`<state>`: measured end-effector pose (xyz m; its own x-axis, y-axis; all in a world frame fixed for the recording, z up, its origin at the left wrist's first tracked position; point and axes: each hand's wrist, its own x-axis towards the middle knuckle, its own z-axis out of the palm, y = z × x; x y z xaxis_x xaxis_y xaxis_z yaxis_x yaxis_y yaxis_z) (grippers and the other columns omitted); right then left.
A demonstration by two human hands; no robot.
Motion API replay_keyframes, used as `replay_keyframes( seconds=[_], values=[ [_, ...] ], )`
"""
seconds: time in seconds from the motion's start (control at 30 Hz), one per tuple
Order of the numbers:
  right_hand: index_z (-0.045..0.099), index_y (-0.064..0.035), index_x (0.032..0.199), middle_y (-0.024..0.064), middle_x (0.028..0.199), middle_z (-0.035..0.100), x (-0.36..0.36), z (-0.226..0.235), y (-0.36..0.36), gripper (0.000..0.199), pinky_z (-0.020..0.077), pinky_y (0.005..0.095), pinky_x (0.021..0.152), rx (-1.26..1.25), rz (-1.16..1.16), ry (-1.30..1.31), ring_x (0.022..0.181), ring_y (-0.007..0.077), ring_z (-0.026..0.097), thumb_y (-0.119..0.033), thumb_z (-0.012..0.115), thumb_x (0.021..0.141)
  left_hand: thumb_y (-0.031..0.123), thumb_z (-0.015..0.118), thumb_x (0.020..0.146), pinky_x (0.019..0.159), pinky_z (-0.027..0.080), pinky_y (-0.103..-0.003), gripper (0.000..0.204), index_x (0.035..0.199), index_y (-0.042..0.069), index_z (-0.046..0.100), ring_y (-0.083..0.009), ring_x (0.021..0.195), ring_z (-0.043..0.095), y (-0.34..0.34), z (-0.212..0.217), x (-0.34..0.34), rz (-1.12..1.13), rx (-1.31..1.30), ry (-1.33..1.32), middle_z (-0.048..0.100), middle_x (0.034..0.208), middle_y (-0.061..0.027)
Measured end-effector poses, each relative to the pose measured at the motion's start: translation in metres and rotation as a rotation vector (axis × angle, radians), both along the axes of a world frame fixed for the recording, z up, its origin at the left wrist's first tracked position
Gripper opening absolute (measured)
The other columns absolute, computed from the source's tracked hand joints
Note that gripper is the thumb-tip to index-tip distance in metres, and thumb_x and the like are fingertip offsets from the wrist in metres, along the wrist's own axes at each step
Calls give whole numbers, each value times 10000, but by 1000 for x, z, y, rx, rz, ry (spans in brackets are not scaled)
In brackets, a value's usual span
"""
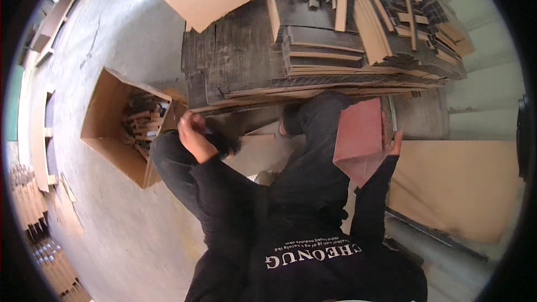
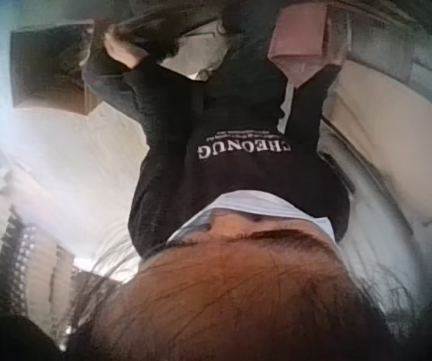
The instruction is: The person sands the narrow edges of small wooden slats using a piece of sandpaper held in their right hand, then places each sanded slat into a cardboard box.
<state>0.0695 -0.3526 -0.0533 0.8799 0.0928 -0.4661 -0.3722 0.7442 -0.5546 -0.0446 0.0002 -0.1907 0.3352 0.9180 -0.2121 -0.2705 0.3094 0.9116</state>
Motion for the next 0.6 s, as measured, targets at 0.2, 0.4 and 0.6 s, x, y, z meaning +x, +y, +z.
replay_keyframes(
  seconds=[0.2, 0.4, 0.6],
  values=[
    [391, -99, 1241, 99, 1167, 466, 9, -54, -4, 539, 449, 319, 752, -49, -46, 121, 877, 209, 541, -472, 410, 853, 300, 508, 807, 566, 385, -264, 254, 956, 96, 533, -133, 657, 523, -72, -84, 10, -270, -678, 250, 551, 737, -13],
    [415, -99, 1209, 93, 1115, 469, 42, -72, -11, 525, 443, 313, 726, -235, 11, 160, 843, 203, 531, -481, 409, 849, 292, 544, 780, 459, 364, -315, 228, 886, 90, 539, -161, 547, 492, -104, -229, 31, -588, -644, 593, 509, 679, -26],
    [438, -99, 1177, 86, 1062, 471, 90, -97, 21, 514, 436, 307, 699, -414, 192, 231, 810, 198, 522, -490, 408, 845, 228, 513, 778, 489, 411, -340, 164, 875, 117, 585, -223, 567, 540, -151, -451, -54, -809, -237, 787, 563, 656, -97]
  ],
)
